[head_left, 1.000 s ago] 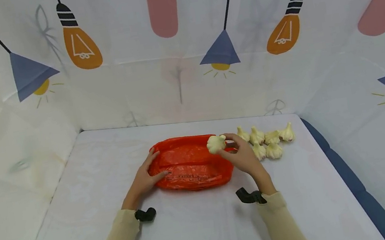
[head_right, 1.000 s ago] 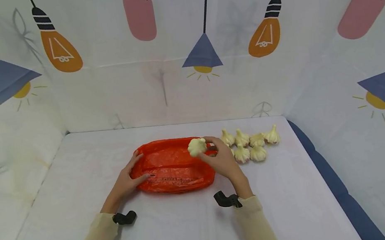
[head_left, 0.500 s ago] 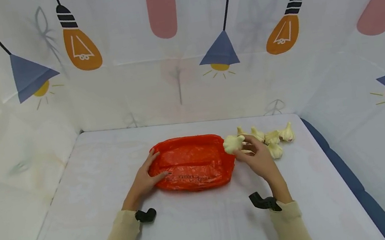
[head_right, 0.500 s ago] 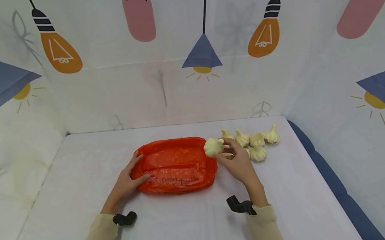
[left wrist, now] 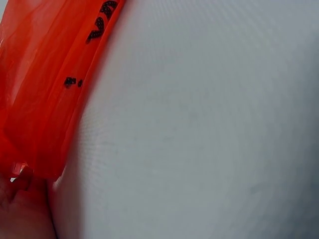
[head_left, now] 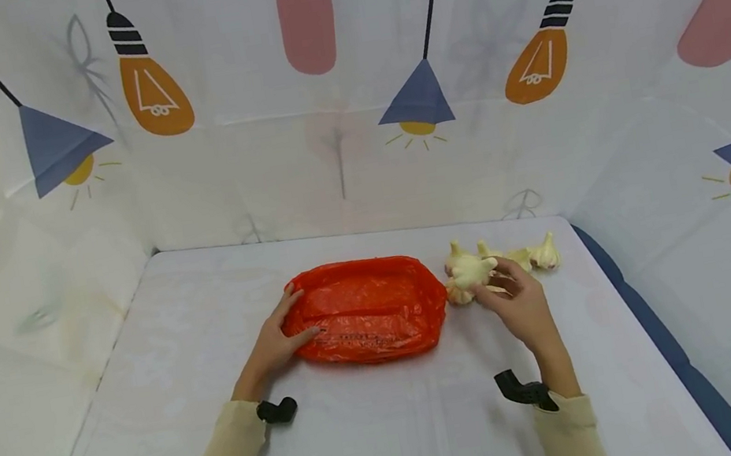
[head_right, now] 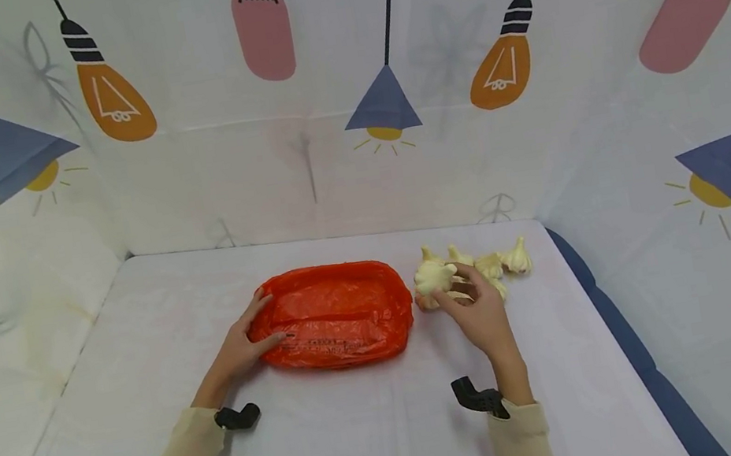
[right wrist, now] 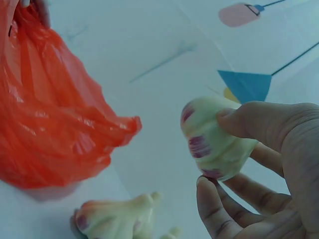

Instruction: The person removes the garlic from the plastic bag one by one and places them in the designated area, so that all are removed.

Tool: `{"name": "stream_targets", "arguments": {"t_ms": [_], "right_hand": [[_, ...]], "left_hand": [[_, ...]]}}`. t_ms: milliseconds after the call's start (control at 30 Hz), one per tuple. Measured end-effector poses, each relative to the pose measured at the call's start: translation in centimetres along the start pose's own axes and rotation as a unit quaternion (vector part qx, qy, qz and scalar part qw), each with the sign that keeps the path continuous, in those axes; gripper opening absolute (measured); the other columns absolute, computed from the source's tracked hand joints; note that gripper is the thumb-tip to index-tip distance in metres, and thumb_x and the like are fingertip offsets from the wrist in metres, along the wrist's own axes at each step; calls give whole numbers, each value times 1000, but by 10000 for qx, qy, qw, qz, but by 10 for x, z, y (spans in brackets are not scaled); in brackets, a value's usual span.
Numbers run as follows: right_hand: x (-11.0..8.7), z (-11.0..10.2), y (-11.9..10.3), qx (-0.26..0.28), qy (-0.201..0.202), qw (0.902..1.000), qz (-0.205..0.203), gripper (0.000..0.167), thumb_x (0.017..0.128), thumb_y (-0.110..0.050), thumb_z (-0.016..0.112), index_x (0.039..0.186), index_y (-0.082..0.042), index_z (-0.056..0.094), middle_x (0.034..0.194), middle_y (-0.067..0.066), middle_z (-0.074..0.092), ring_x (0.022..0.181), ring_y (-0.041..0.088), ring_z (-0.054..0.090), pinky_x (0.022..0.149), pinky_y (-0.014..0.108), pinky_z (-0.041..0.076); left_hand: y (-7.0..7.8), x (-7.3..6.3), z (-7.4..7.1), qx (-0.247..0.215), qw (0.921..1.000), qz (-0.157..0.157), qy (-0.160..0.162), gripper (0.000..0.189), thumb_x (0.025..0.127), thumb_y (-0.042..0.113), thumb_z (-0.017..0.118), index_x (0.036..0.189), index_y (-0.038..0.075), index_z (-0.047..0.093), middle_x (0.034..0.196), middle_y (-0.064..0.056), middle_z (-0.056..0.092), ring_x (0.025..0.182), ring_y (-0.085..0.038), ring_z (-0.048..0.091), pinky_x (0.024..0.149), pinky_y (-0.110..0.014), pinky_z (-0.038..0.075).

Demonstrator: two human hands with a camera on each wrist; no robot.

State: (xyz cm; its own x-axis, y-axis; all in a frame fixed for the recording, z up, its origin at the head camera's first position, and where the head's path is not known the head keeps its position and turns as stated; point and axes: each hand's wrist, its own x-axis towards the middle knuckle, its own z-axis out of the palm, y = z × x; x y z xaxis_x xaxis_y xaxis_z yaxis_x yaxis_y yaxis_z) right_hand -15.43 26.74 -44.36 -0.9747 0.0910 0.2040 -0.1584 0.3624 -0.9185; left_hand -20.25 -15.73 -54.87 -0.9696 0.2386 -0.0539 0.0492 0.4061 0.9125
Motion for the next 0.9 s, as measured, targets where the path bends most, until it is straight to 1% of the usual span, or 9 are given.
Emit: {"name": "stream_targets", "arguments": {"t_ms": [167, 333, 433, 567, 733, 900], "right_hand": [[-2, -11, 8, -239, 250, 9993, 148, 50, 92, -13, 78, 138, -2, 59, 133, 11, 60, 107, 1, 62, 84, 10, 55], [-7, -22, 14, -187, 428, 9985, 274, 51, 93, -11, 77, 139, -3, 58, 130, 1, 57, 107, 0, 62, 83, 10, 55], [-10, -27, 16, -193, 471, 9983, 295, 52, 93, -10, 77, 140, -2, 57, 129, -1, 55, 107, -2, 62, 83, 10, 55], [-14, -34, 17, -218, 532, 9978, 342, 54, 93, -11, 77, 142, -3, 56, 133, 1, 55, 107, -4, 61, 83, 9, 54], [-16, -41, 20, -419, 585, 9964, 448, 59, 93, -13, 78, 146, -4, 53, 137, 8, 55, 105, -7, 60, 82, 7, 53], [-19, -47, 24, -443, 703, 9951, 535, 59, 93, -12, 77, 146, -3, 53, 137, 8, 54, 103, -7, 60, 80, 6, 53]], "left_hand": [[1, -1, 0, -8, 10000, -5, 7, 84, 91, 34, 78, 162, 22, 34, 175, 3, 10, 161, -34, 10, 126, -64, 16], [1, -1, 0, 36, 10000, 27, 16, 85, 91, 34, 78, 162, 21, 33, 175, 3, 9, 161, -34, 10, 126, -64, 16], [1, 0, 0, 44, 10000, 27, 19, 85, 92, 34, 78, 162, 20, 33, 175, 3, 9, 161, -34, 10, 126, -64, 16], [0, 0, 1, 30, 10000, -34, 22, 85, 91, 35, 78, 162, 22, 33, 175, 5, 10, 161, -34, 10, 126, -64, 17], [0, 1, 1, 28, 10000, -28, 9, 85, 91, 35, 78, 162, 22, 33, 175, 4, 9, 161, -34, 10, 126, -64, 16], [0, 1, 1, -12, 10000, -48, -6, 85, 92, 35, 78, 162, 23, 33, 175, 5, 9, 161, -33, 9, 126, -64, 15]]}}
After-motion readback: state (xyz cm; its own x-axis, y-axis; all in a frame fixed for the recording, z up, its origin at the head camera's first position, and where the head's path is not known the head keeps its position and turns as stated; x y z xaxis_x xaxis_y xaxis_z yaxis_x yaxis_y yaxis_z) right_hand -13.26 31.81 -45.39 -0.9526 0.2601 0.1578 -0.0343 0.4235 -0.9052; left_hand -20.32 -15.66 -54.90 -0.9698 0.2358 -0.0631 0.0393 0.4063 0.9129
